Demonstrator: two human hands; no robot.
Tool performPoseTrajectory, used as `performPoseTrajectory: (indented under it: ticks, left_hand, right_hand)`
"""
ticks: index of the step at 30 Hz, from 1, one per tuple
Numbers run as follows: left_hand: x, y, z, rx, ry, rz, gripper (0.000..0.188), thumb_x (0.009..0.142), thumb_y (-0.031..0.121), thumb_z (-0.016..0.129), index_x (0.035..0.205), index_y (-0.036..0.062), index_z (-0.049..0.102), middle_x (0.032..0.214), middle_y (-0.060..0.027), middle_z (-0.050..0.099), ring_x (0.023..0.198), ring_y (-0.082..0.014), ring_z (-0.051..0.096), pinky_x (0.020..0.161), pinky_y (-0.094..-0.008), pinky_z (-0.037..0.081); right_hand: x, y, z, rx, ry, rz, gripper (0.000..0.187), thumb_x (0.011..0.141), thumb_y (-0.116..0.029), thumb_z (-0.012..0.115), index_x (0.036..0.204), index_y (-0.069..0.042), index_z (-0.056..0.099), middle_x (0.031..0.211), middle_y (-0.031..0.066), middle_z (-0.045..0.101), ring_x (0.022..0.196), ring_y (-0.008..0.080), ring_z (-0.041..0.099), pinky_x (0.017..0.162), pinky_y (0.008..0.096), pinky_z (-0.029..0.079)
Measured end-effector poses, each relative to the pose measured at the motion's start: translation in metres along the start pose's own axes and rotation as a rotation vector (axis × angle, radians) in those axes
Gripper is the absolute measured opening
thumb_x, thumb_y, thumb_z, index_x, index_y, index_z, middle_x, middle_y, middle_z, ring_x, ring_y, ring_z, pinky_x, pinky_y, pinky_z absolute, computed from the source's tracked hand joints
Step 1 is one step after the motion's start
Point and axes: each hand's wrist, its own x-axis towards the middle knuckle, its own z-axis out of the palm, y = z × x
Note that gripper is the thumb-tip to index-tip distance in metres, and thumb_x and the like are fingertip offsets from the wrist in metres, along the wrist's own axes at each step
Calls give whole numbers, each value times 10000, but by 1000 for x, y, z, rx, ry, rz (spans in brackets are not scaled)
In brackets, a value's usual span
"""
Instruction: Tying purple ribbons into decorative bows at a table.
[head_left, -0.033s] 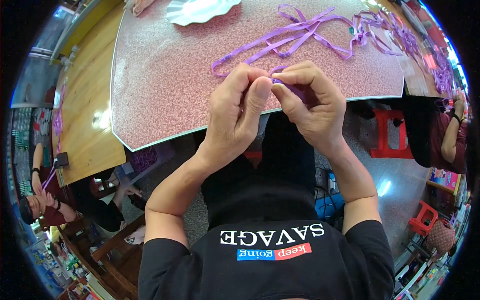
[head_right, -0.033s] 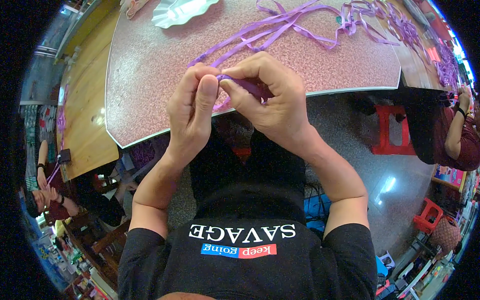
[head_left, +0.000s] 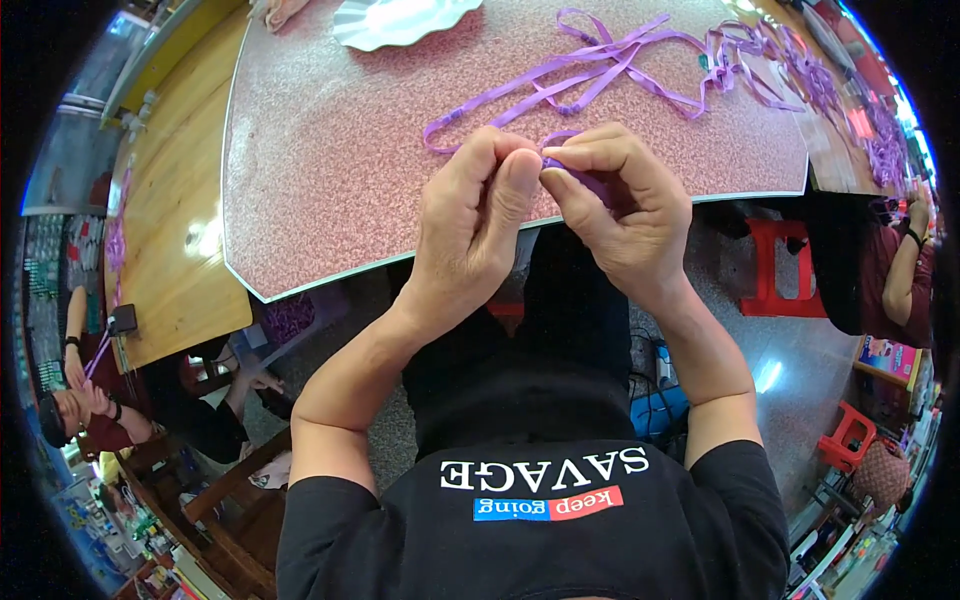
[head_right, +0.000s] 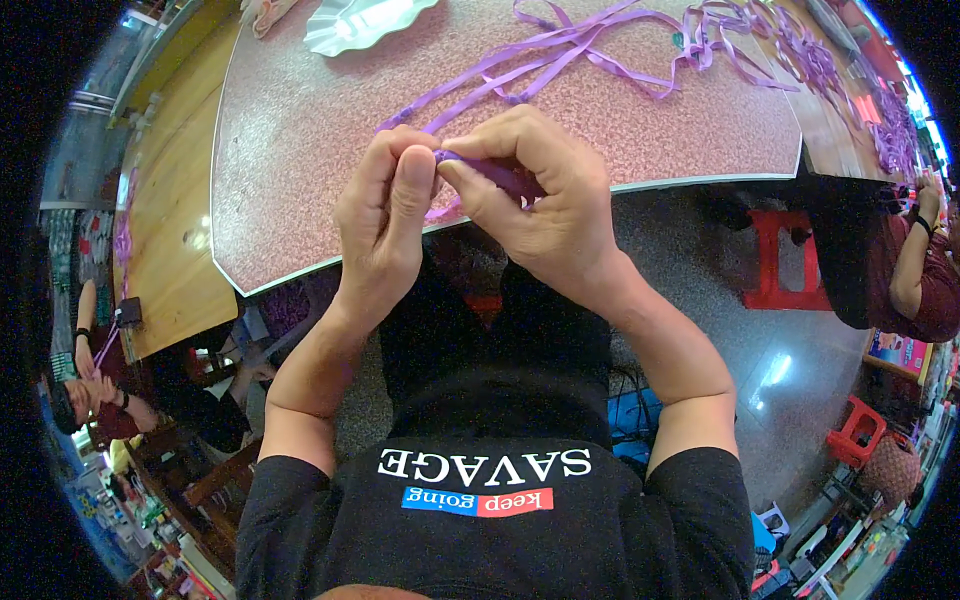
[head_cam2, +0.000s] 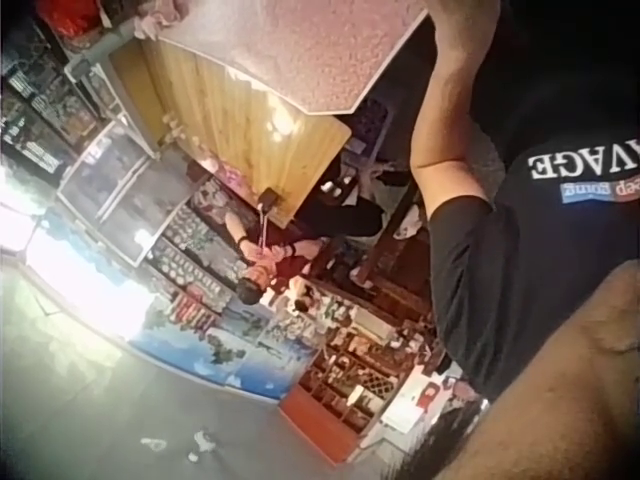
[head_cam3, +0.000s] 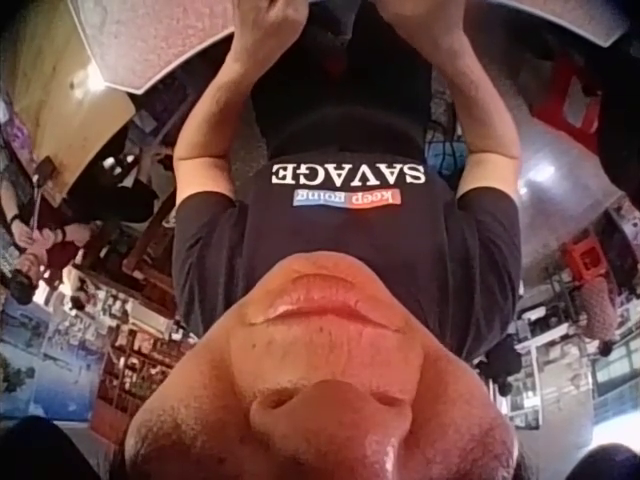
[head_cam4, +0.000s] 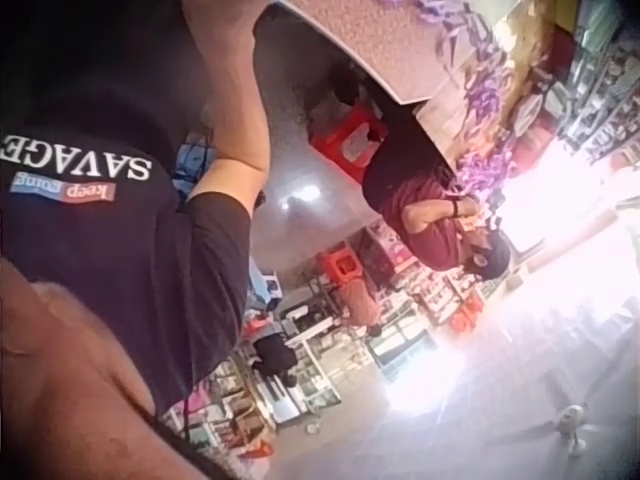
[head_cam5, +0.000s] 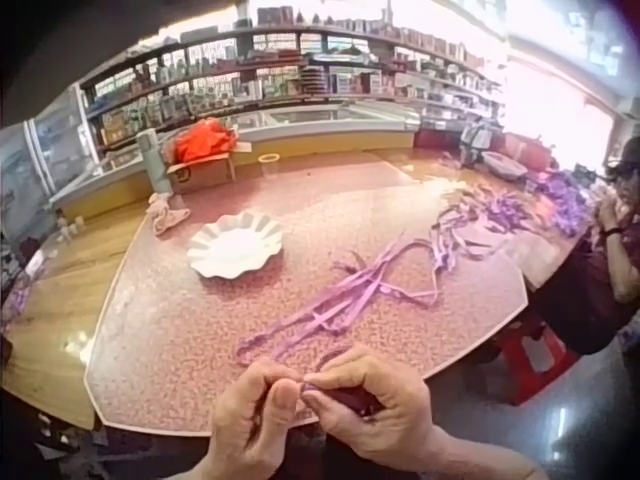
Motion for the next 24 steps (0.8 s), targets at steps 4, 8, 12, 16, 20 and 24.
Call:
performPoseTrajectory:
  ticks: [4, 8, 12, 16, 20, 24]
  left_hand:
    - [-2, -6, 7, -123, 35, -31, 174, 1024, 189, 513, 980, 25, 554, 745, 12, 481, 660, -57, 412, 585, -223, 370]
    - [-5, -6, 13, -221, 94, 3, 168, 1030, 196, 498, 990, 40, 545, 776, 15, 498, 674, -55, 426, 595, -220, 386]
    - [-6, -2, 18, -313, 135, -46, 161, 1029, 192, 500, 985, 43, 543, 801, 15, 510, 692, -52, 438, 606, -213, 392]
    - [-7, -4, 19, -322, 141, -42, 155, 1026, 187, 508, 985, 42, 544, 797, 14, 513, 690, -52, 438, 602, -212, 391]
    - [-5, -2, 13, -204, 122, -38, 137, 1007, 156, 546, 963, 27, 560, 784, 12, 530, 669, -51, 436, 593, -211, 389]
    - [0, -4, 8, -46, 81, 50, 121, 982, 123, 585, 942, 9, 591, 767, -9, 555, 665, -63, 465, 590, -221, 400]
  right_hand:
    - [1, -2, 2, -46, 25, -105, 164, 859, 48, 689, 1014, 24, 641, 986, 103, 631, 845, 113, 589, 728, 228, 482]
    - [2, 1, 1, -55, 43, -206, 169, 852, 41, 701, 1009, 17, 645, 981, 107, 638, 830, 110, 592, 695, 222, 483]
    - [3, -1, 1, -125, 65, -286, 185, 836, 35, 719, 1006, 7, 652, 955, 108, 646, 777, 116, 601, 620, 218, 481]
    - [9, -1, -2, -295, 73, -473, 208, 805, 33, 746, 996, 1, 670, 897, 111, 655, 696, 135, 600, 570, 228, 481]
    - [13, 1, -7, -305, 48, -503, 212, 791, 35, 755, 987, 0, 684, 884, 113, 658, 676, 141, 599, 559, 235, 485]
    - [15, -1, -18, -229, -59, -420, 168, 806, 37, 738, 965, 22, 685, 885, 119, 656, 643, 119, 600, 530, 233, 482]
